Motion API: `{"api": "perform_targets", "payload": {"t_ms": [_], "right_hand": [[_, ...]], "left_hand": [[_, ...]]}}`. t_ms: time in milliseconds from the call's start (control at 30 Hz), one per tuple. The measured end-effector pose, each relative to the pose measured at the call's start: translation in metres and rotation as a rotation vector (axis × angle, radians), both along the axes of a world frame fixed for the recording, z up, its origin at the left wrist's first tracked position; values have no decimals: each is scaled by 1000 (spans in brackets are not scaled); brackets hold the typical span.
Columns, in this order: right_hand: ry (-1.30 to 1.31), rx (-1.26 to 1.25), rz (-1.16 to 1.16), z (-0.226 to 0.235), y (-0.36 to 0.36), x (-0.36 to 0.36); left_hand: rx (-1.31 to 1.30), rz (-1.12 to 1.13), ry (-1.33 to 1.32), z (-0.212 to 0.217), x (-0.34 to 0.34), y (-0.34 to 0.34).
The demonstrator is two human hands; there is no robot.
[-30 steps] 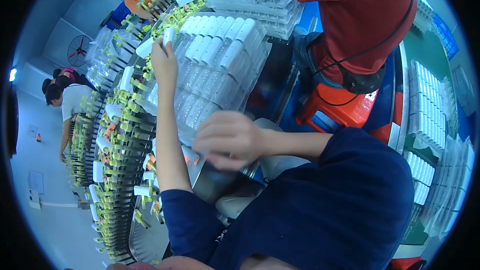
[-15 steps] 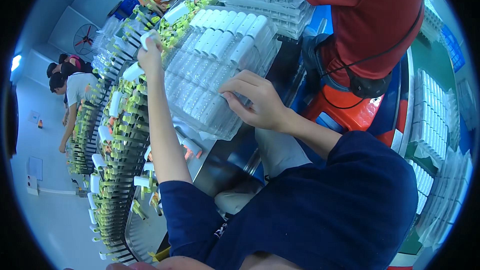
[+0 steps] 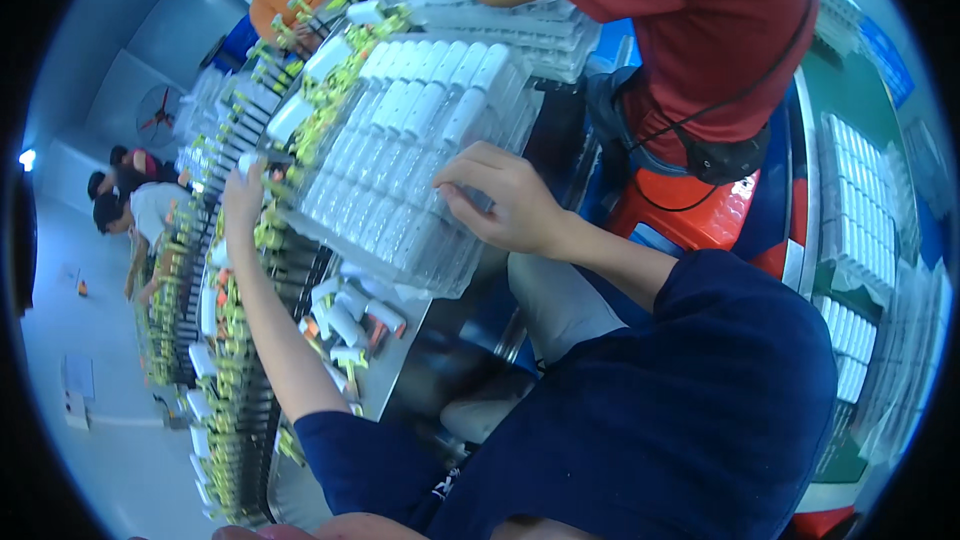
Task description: Taking manufactured items from a circular conveyor belt and packing them into plastic trays.
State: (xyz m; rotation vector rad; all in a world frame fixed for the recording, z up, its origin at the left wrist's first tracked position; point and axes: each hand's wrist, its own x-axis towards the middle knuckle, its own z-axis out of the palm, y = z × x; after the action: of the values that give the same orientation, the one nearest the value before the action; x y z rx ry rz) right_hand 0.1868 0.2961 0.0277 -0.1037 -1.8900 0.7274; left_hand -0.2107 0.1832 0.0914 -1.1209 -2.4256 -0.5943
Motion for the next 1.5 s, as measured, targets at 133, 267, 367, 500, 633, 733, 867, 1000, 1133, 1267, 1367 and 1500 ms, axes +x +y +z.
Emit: {"api": "perform_targets", "payload": {"t_ms": [133, 267, 367, 500, 633, 733, 867, 1000, 1133, 1267, 1367, 1500], "right_hand": [[-19, 28, -41, -1, 17, 1], [-86, 65, -121, 11, 39, -2], [-248, 130, -188, 13, 60, -13], [-399, 332, -226, 9, 87, -17], [-748, 342, -83, 30, 104, -27], [-923, 276, -16, 51, 111, -25], [-976, 420, 187, 55, 117, -29], [-772, 519, 209, 46, 125, -23], [-674, 284, 126, 66, 98, -38], [-493, 177, 185, 82, 111, -93], [-384, 345, 53, 93, 121, -151], [-162, 698, 98, 93, 148, -218]], "left_hand": [[-274, 217, 391, -2, 57, -6], [-237, 258, 427, -6, 50, -32], [-58, 150, 329, -3, 48, -69], [168, 157, 437, -16, 55, -79], [335, -101, 670, -5, 124, -43], [372, -433, 366, -1, 159, 9], [189, -648, 48, -6, 159, 75], [27, -512, -107, -41, 153, 125], [112, -466, -48, -64, 142, 124], [176, -522, -105, -63, 137, 125], [240, -542, -144, -66, 131, 125], [284, -569, -245, -64, 134, 128]]}}
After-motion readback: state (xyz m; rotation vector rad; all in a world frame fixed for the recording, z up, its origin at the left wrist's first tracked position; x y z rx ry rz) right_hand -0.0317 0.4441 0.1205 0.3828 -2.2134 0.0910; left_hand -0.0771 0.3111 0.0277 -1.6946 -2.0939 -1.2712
